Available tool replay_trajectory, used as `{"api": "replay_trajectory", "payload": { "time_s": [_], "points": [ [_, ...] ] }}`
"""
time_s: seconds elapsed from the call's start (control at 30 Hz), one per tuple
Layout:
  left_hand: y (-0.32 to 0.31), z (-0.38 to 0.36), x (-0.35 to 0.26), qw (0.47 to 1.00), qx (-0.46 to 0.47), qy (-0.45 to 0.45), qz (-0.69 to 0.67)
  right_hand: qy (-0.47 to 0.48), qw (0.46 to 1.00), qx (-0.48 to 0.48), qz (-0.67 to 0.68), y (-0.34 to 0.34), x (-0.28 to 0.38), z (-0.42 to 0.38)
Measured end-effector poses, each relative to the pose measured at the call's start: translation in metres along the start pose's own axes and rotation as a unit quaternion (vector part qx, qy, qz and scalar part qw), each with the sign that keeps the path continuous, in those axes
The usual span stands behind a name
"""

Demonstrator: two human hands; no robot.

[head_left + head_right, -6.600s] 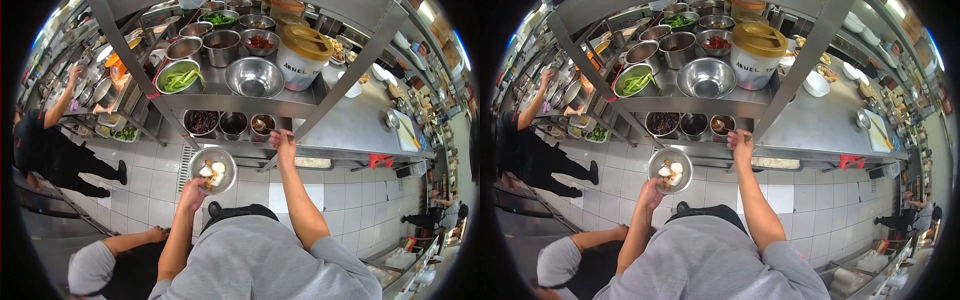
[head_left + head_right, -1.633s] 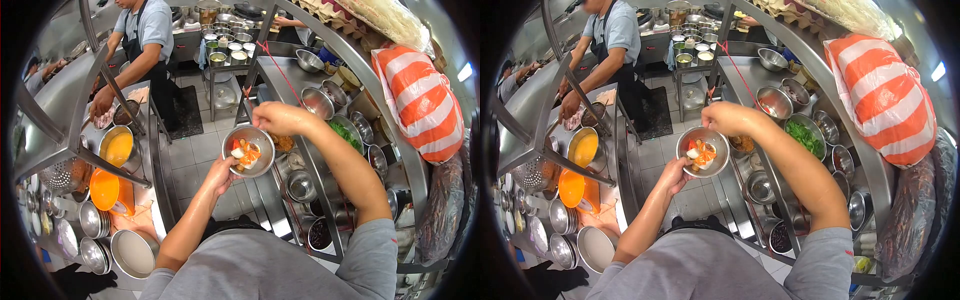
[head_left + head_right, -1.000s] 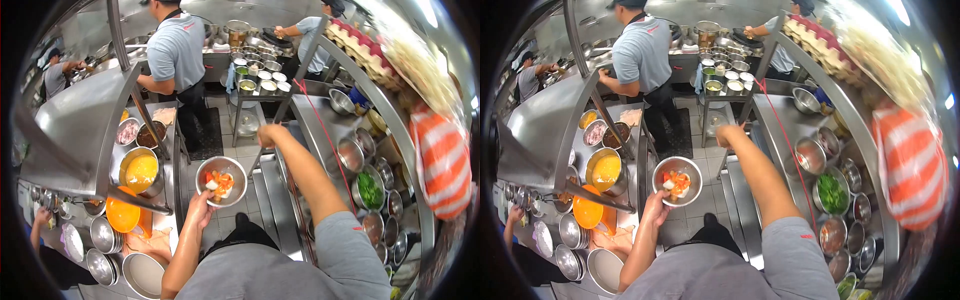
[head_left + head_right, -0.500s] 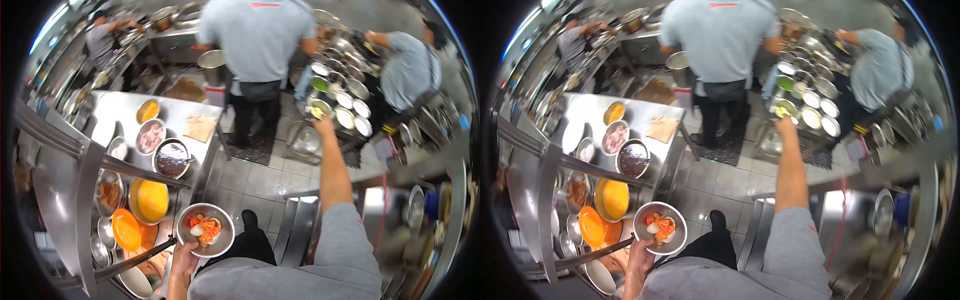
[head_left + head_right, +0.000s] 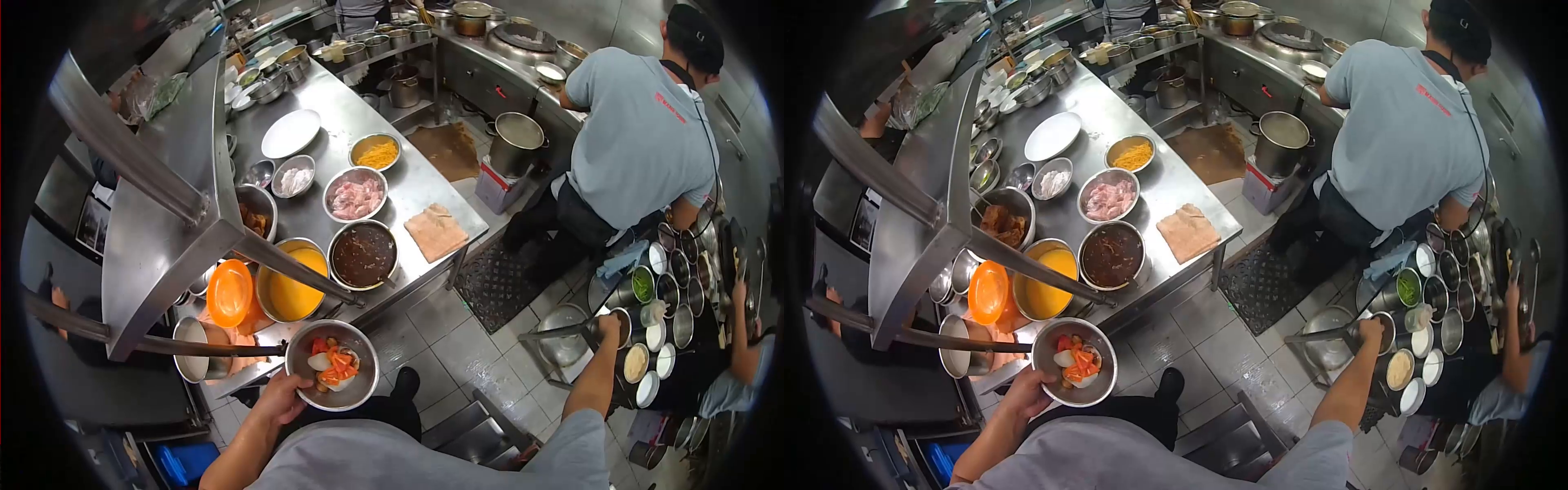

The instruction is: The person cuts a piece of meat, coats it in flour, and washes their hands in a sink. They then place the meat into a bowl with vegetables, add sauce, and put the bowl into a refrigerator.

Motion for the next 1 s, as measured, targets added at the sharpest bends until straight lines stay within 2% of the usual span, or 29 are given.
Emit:
{"api": "replay_trajectory", "payload": {
  "time_s": [0.2,0.27,0.37,0.4,0.47,0.5,0.57,0.6,0.67,0.73,0.8,0.87,0.9,0.93,1.0],
  "points": [
    [-0.006,-0.001,-0.008,0.999,-0.009,-0.029,-0.037,0.109,0.994,-0.017,0.005,-0.009,0.004,0.002],
    [-0.008,-0.003,-0.01,0.999,-0.008,-0.033,-0.033,0.12,0.992,-0.036,-0.001,-0.004,0.013,-0.006],
    [-0.006,-0.008,-0.017,0.998,-0.039,-0.036,-0.02,0.135,0.977,-0.069,-0.149,0.005,0.032,-0.034],
    [-0.003,-0.01,-0.016,0.999,-0.033,-0.033,-0.019,0.136,0.977,-0.068,-0.15,0.002,0.025,-0.022],
    [0.001,-0.012,-0.015,0.999,-0.027,-0.032,-0.021,0.125,0.986,0.086,-0.067,-0.044,-0.006,0.036],
    [0.002,-0.013,-0.016,0.999,-0.029,-0.035,-0.022,0.139,0.982,0.065,-0.114,-0.038,-0.002,0.03],
    [0.007,-0.016,-0.018,0.998,-0.036,-0.039,-0.03,0.171,0.974,0.065,-0.13,-0.064,-0.022,0.073],
    [0.008,-0.017,-0.02,0.998,-0.038,-0.049,-0.03,0.197,0.967,0.066,-0.146,-0.061,-0.012,0.067],
    [0.011,-0.021,-0.023,0.997,-0.044,-0.06,-0.035,0.171,0.967,0.14,-0.124,-0.051,-0.008,0.047],
    [0.014,-0.022,-0.026,0.996,-0.044,-0.066,-0.04,0.108,0.99,0.085,-0.038,-0.029,0.002,0.033],
    [0.022,-0.023,-0.025,0.996,-0.042,-0.07,-0.041,0.138,0.989,0.056,-0.017,-0.033,0.007,0.035],
    [0.022,-0.031,-0.019,0.994,-0.059,-0.072,-0.052,0.13,0.989,0.018,0.072,-0.021,0.007,0.021],
    [0.02,-0.034,-0.019,0.995,-0.059,-0.07,-0.05,0.162,0.986,0.031,-0.015,-0.041,-0.001,0.054],
    [0.018,-0.038,-0.02,0.995,-0.06,-0.07,-0.044,0.16,0.987,0.03,-0.014,-0.044,-0.005,0.061],
    [0.017,-0.037,-0.022,0.995,-0.057,-0.073,-0.039,0.201,0.969,0.069,-0.126,-0.055,0.002,0.064]
  ]
}}
Point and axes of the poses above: each hand's wrist, its own z-axis towards the middle knuckle, its own y-axis out of the back of the hand, x = y × z, the point moved 9 cm from there along z, towards the middle knuckle, and after that the axes turned 6 degrees about -z, right-handed, at the moved point
